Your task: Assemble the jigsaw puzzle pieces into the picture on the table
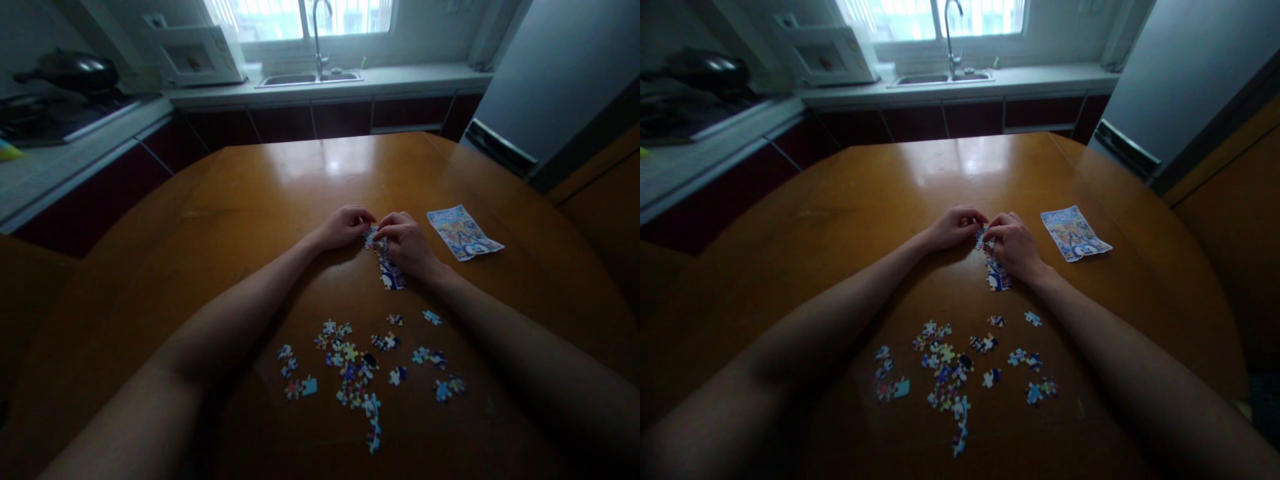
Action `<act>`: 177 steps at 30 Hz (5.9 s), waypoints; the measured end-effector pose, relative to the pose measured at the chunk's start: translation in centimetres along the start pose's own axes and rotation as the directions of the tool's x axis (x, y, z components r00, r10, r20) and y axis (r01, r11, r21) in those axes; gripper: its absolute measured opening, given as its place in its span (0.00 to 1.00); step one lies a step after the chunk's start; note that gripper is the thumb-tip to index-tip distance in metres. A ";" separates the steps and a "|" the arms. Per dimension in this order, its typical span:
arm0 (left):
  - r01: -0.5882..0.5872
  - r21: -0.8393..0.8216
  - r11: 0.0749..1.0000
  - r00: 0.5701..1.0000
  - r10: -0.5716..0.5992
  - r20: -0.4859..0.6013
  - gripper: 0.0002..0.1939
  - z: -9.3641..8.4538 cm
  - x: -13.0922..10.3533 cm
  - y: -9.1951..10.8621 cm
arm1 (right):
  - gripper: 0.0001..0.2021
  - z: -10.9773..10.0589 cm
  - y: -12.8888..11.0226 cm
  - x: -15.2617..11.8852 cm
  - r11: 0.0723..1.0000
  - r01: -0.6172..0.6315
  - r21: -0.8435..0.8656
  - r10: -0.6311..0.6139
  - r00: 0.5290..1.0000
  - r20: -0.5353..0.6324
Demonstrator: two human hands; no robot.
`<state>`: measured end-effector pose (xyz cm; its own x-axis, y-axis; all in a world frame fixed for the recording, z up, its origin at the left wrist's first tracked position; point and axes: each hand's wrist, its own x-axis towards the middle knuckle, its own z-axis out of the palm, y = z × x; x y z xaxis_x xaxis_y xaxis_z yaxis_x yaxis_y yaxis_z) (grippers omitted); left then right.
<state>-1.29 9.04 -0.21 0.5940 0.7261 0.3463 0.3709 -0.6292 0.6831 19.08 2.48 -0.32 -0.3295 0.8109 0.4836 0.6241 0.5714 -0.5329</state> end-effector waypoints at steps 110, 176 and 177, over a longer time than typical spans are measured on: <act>-0.091 0.151 0.984 0.981 0.063 0.181 0.22 -0.9 -0.1 -0.4 | 0.15 0.5 0.6 0.0 0.992 0.023 0.127 -0.027 0.999 0.028; -0.096 0.178 0.979 0.979 0.061 0.195 0.21 -0.9 -0.2 -0.5 | 0.13 0.4 0.6 0.1 0.991 -0.001 0.131 -0.005 0.999 0.047; -0.094 0.177 0.980 0.979 0.058 0.194 0.21 -0.9 -0.2 -0.5 | 0.13 0.4 0.6 0.1 0.991 -0.002 0.131 -0.004 0.999 0.049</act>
<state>-2.21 9.47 0.01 0.7418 0.6206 0.2542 0.4345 -0.7335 0.5227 19.14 2.93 -0.81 -0.3663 0.8136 0.4515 0.5268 0.5813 -0.6201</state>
